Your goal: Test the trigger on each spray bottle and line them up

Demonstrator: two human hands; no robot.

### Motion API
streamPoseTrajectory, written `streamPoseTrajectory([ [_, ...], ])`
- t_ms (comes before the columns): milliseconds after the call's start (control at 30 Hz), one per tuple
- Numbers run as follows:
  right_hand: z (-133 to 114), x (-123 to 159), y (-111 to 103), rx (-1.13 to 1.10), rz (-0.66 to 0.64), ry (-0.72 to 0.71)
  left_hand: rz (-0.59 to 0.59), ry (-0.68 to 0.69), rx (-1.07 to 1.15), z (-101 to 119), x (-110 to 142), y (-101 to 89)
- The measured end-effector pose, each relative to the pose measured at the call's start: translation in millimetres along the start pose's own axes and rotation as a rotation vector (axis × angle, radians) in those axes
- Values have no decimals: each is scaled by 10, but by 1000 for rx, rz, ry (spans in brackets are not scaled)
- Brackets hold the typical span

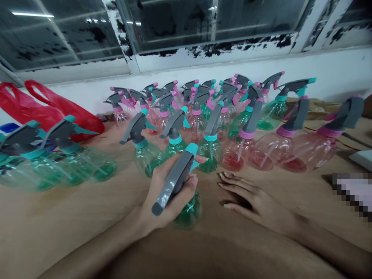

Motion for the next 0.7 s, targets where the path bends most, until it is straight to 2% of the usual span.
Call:
streamPoseTrajectory([
  [400, -28, 2, -19, -22, 17, -1, -1, -27, 20, -12, -18, -9],
  [533, -40, 2, -21, -10, 10, 2, -15, -6, 1, 10, -30, -4],
  [700, -51, -10, -26, -22, 24, -24, 31, 55, 20, 78, -34, -34],
])
Point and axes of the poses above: each hand's wrist, its own x-axis away from the middle knuckle, its own y-axis out of the palm, z = x × y, the point moved 10 cm from there along -x, towards the middle knuckle, and after that the axes turned 1 degree about x, right-handed, at the moved point
